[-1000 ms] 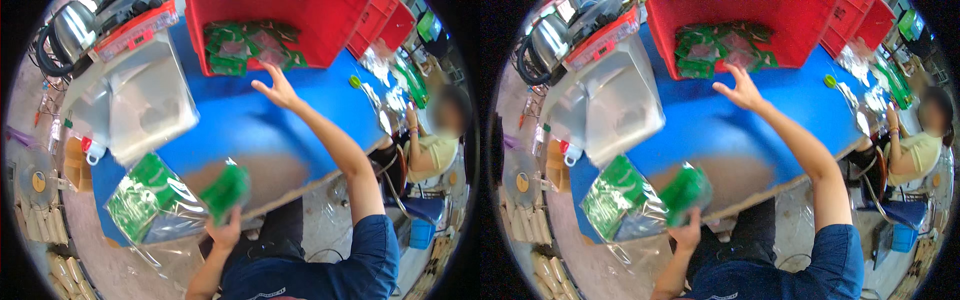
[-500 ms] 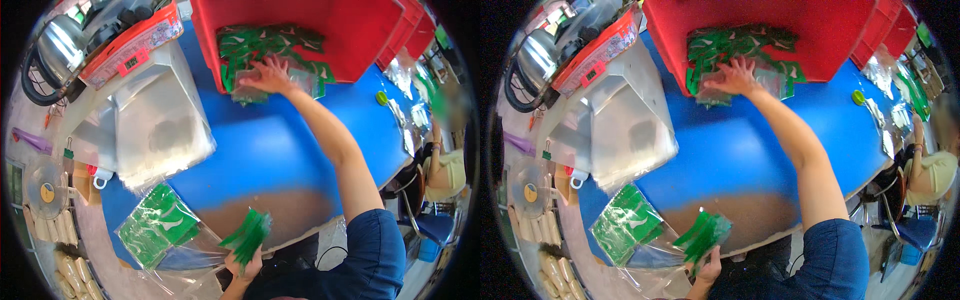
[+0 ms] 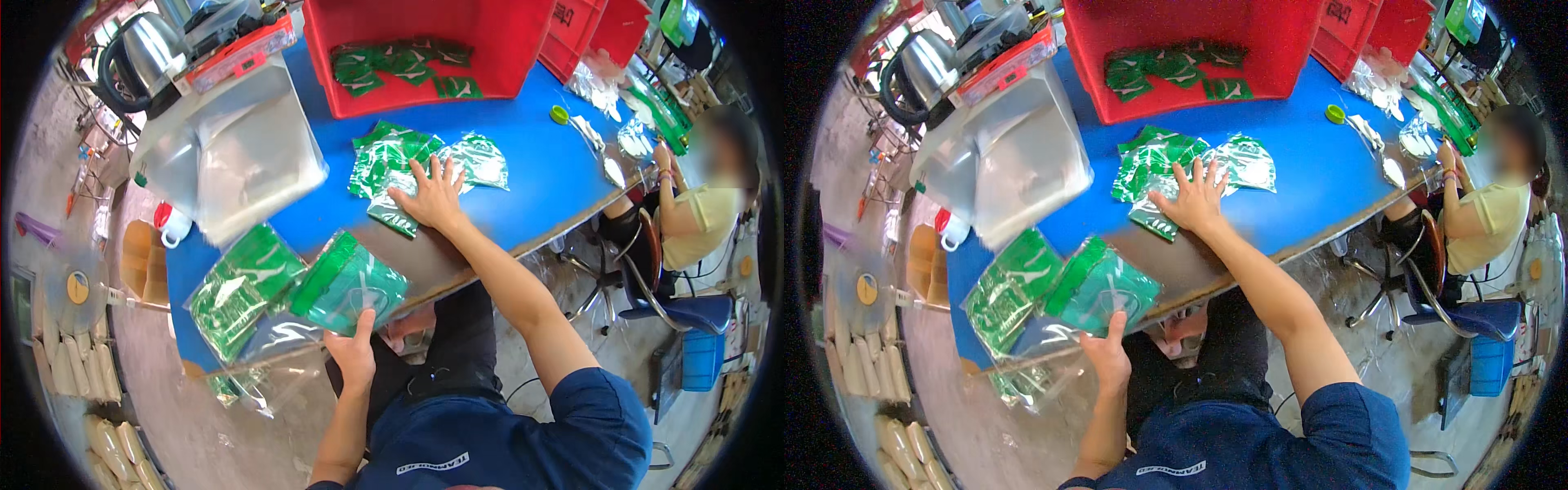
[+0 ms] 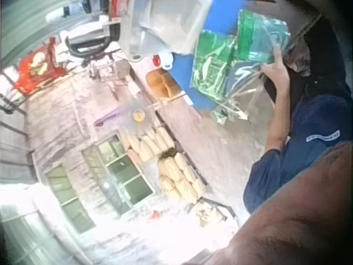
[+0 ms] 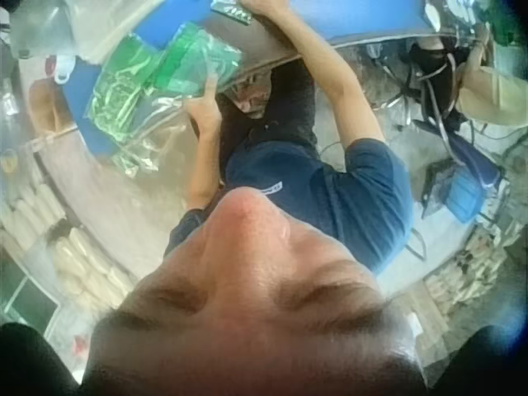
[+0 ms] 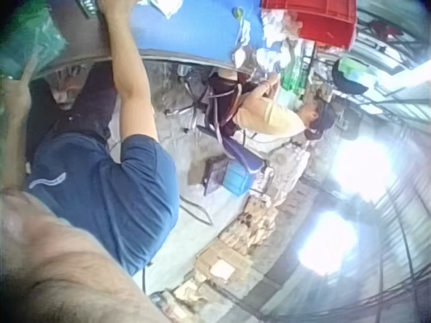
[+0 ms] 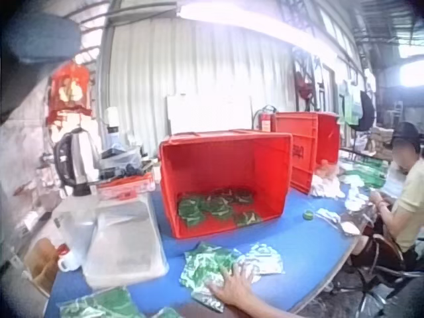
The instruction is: The recorder is seen counting and placing small green packets into clear plastic bags in a manufacturing setting.
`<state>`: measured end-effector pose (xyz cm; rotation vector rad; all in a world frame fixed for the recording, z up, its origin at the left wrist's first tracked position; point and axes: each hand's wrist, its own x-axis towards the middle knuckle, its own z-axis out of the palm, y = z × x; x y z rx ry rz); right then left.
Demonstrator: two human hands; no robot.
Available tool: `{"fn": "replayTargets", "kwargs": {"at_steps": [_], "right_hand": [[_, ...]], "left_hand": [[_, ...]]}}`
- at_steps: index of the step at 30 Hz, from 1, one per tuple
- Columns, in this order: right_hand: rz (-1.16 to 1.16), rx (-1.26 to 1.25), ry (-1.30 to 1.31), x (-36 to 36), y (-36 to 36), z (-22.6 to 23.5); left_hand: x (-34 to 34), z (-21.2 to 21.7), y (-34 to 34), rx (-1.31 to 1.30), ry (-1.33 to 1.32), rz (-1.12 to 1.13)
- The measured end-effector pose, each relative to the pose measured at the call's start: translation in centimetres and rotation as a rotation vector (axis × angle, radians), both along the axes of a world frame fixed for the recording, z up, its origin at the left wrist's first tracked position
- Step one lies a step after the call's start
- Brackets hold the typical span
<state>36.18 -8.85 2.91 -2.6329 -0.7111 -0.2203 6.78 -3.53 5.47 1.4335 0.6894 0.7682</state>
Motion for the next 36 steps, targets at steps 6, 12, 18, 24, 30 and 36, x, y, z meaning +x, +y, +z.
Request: {"fn": "replayTargets", "kwargs": {"at_steps": [6,12,18,24,30,36], "right_hand": [[-0.001,0.038,-0.095,-5.5,-3.4,1.3],[0.263,-0.046,0.193,-5.8,-3.0,4.5],[0.378,0.211,0.157,-5.1,-3.1,2.7],[0.212,1.038,0.544,-7.7,-4.0,6.0],[0.287,0.941,0.53,-18.0,-8.6,4.8],[0.286,0.77,0.638,-20.7,-10.6,4.5]], "left_hand": [[-6.6,0.7,-3.0,-0.64,-0.182,-0.184],[-8.2,-2.1,-4.0,-1.03,-0.151,-0.384],[-5.2,-3.3,-4.5,-1.129,-0.137,-0.416],[-3.6,-2.3,-4.3,-1.096,-0.159,-0.37],[-2.7,-0.5,-4.6,-1.26,-0.404,-0.238],[-3.1,-1.8,-6.0,-0.614,-0.174,-0.197]]}}
